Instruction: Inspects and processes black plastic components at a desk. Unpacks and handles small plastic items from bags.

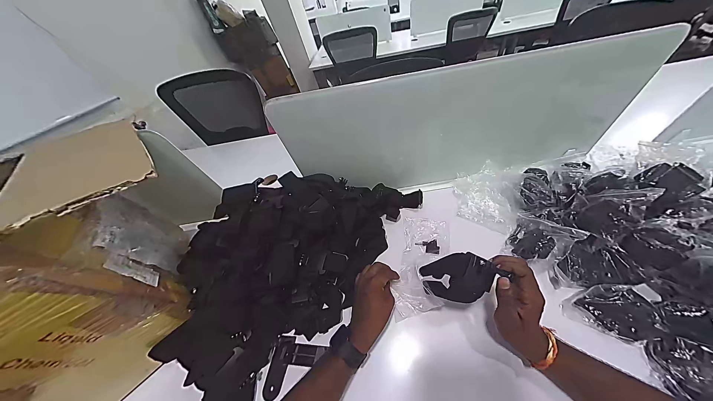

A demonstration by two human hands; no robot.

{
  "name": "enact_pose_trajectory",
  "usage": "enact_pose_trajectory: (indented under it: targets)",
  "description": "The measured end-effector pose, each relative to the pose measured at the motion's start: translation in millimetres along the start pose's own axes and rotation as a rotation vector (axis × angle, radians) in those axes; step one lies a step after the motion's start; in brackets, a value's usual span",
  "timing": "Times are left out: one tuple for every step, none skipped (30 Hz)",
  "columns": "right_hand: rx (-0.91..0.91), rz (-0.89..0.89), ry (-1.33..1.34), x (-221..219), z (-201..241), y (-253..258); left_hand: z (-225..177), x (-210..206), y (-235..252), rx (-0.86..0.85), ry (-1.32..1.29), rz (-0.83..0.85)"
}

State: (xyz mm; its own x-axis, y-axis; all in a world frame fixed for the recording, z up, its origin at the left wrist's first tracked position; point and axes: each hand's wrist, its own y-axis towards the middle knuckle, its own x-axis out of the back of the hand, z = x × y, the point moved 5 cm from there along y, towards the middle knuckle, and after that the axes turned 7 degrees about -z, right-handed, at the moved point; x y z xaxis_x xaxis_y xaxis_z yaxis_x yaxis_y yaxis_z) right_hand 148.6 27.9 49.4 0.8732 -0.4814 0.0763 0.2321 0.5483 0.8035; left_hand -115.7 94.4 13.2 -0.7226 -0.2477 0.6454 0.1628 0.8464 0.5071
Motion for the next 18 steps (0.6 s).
enact_pose_trajectory:
  targets:
    - [-0.024,-0.012,0.024,0.6,0.4,0.9,-1.5,1.1,0.8,-0.012,0.05,0.015]
    - [-0.066,-0.02,0.064,0.9,-0.1,1.4,-3.5,2.5,1.9,-0.021,0.105,0.03]
    - [-0.138,-0.024,0.122,0.8,-1.1,1.1,-5.7,4.1,2.7,-0.028,0.16,0.041]
    - [-0.243,-0.024,0.195,0.0,-2.9,0.5,-8.6,5.8,3.5,-0.033,0.213,0.044]
    - [-0.369,-0.011,0.287,-1.2,-5.8,-0.5,-11.4,7.3,4.3,-0.034,0.263,0.051]
    - [-0.5,0.027,0.379,-2.9,-8.5,-1.8,-13.3,8.5,4.6,-0.038,0.305,0.051]
    - [-0.622,0.086,0.47,-5.4,-10.7,-3.1,-14.3,9.4,4.7,-0.038,0.33,0.047]
    - [-0.701,0.178,0.532,-9.0,-12.4,-3.2,-14.3,10.1,5.1,-0.041,0.343,0.036]
    - [-0.707,0.294,0.551,-13.0,-13.7,-1.9,-13.5,10.6,5.5,-0.042,0.336,0.015]
    - [-0.649,0.427,0.544,-16.8,-14.6,-0.7,-12.3,11.5,5.9,-0.043,0.308,-0.01]
    - [-0.573,0.541,0.553,-20.1,-14.8,-0.8,-11.1,12.6,5.9,-0.044,0.268,-0.039]
    - [-0.523,0.628,0.573,-22.1,-14.7,-2.3,-9.3,13.1,5.9,-0.051,0.221,-0.08]
    - [-0.498,0.696,0.575,-23.4,-14.4,-4.5,-7.7,13.4,6.0,-0.062,0.164,-0.134]
    - [-0.472,0.773,0.552,-24.8,-13.1,-7.3,-6.5,14.0,5.9,-0.07,0.106,-0.186]
    - [-0.422,0.865,0.498,-26.2,-10.6,-10.8,-6.7,14.3,5.5,-0.083,0.051,-0.216]
    - [-0.344,0.949,0.432,-28.7,-6.9,-15.1,-8.1,14.2,5.2,-0.105,0.009,-0.226]
    - [-0.263,1.017,0.369,-31.4,-2.6,-20.3,-9.9,13.0,4.4,-0.138,-0.019,-0.216]
    - [-0.197,1.049,0.319,-34.4,1.5,-26.1,-12.3,11.2,3.0,-0.175,-0.033,-0.192]
